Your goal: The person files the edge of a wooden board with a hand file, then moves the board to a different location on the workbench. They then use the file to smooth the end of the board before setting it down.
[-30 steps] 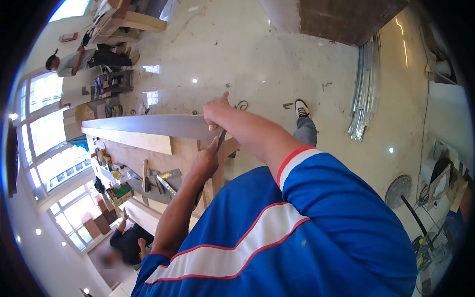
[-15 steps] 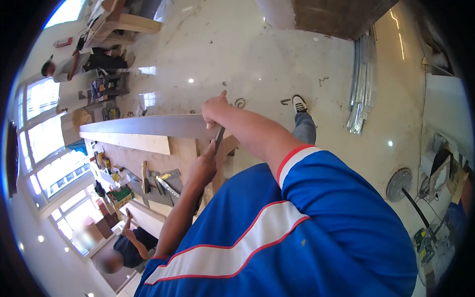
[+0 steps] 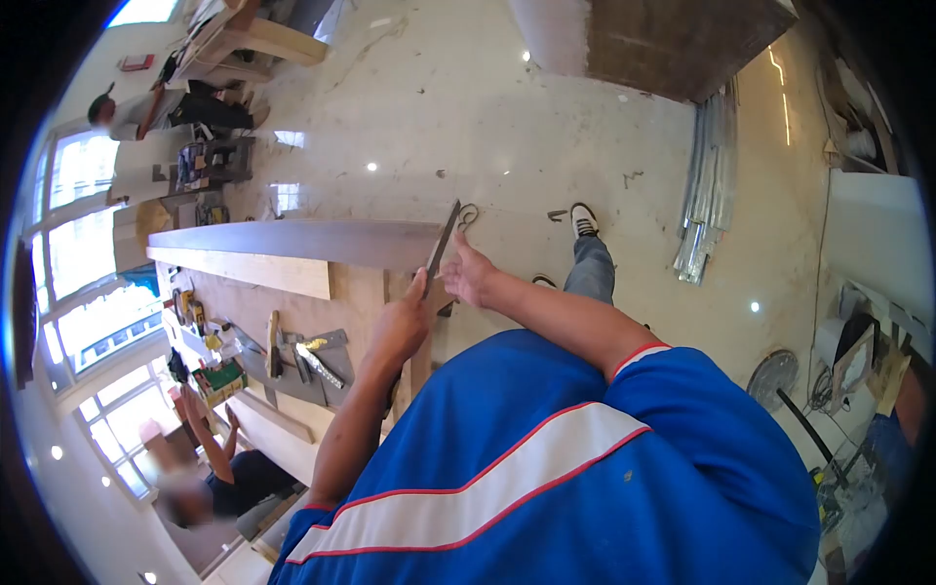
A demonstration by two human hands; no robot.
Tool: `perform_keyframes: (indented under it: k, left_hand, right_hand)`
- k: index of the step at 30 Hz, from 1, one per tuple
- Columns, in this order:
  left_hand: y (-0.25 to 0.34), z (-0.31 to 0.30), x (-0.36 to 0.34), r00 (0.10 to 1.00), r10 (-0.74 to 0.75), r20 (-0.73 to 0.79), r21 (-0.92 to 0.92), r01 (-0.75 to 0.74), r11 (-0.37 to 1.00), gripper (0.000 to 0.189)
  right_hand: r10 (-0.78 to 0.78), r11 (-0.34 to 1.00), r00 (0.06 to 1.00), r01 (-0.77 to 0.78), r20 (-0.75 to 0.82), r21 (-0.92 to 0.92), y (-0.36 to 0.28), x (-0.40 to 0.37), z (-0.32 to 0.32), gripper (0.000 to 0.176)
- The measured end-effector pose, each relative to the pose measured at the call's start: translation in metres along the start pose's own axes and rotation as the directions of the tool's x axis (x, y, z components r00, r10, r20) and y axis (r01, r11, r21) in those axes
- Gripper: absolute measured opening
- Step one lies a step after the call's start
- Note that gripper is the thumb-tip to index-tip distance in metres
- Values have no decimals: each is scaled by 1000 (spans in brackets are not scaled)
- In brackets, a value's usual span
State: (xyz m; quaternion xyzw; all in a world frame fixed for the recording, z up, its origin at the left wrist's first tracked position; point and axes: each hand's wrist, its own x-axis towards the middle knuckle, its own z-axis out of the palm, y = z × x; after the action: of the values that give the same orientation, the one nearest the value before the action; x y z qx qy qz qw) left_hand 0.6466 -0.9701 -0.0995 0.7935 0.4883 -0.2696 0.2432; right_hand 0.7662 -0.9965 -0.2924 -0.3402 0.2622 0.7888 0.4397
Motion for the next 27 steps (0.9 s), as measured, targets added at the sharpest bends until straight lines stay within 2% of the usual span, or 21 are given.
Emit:
perform_keyframes:
  k: [3, 6, 9, 15, 18, 21, 24, 27]
  left_hand:
    - [2, 4, 0, 1000, -15, -6, 18, 15, 1000, 60]
    - [0, 8, 0, 999, -7, -34, 2, 7, 1000, 60]
    - [-2, 13, 2, 998, 1, -64, -17, -2, 1000, 59]
    - [0, 14, 3, 998, -23, -55, -56, 20, 998, 59]
    - [-1, 20, 6, 998, -30, -54, -58, 27, 998, 60]
    - [-3, 28, 11, 997, -36, -67, -62, 32, 998, 60]
    - [-5, 38, 17, 995, -31, -90, -51, 26, 998, 58]
    - [2, 32, 21, 996, -31, -88, -19, 30, 999, 57]
  right_hand:
    - [-184, 971, 958, 142, 220, 192, -5, -20, 37, 58]
    - [-180, 976, 984, 179, -1, 123, -2, -17, 53, 46]
    - [-167, 975, 982, 178, -92, 133, -4, -19, 59, 43]
    - [-195, 961, 967, 222, -166, 167, -2, 4, 58, 48]
    - [-175, 971, 972, 197, -156, 139, -2, 17, 54, 51]
    - [-161, 983, 963, 175, -217, 46, -3, 33, 47, 51]
    - [-164, 982, 977, 175, -137, 76, -4, 5, 60, 50]
    - [-171, 985, 984, 172, -47, 14, -8, 10, 51, 47]
